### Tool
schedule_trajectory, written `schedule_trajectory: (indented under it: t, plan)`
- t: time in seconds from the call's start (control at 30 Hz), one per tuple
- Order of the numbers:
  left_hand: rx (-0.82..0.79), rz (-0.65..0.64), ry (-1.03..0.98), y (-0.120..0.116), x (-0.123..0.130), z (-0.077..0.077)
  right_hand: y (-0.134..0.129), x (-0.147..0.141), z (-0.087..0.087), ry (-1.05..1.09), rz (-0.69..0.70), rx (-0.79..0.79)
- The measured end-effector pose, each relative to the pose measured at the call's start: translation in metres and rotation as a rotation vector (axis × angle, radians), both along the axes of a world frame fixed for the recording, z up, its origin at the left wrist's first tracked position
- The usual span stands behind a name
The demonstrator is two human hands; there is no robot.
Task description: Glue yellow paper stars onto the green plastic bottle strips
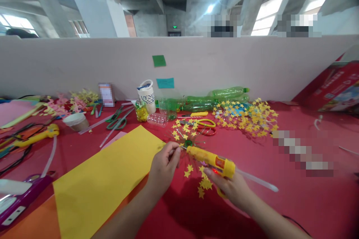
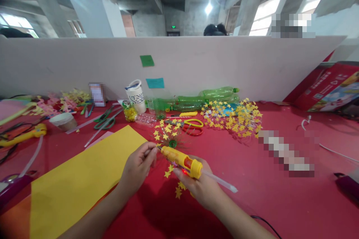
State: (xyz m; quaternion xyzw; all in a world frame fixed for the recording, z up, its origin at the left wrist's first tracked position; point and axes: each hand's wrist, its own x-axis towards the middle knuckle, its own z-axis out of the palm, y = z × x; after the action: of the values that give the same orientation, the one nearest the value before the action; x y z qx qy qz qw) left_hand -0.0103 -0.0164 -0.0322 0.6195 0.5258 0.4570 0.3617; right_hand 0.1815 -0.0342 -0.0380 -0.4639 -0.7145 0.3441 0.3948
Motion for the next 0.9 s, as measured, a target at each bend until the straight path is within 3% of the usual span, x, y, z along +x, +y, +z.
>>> schedule_trajectory:
  t: [0.57, 0.9]
  plan:
    - [-0.056, -0.005, -0.058, 0.000, 0.001, 0.002, -0.002, -0.003, 0.011, 0.068, 0.008, 0.046]
    - [-0.046, -0.004, -0.079, 0.000, 0.001, 0.000, -0.001, -0.002, 0.009, 0.054, -0.006, 0.023]
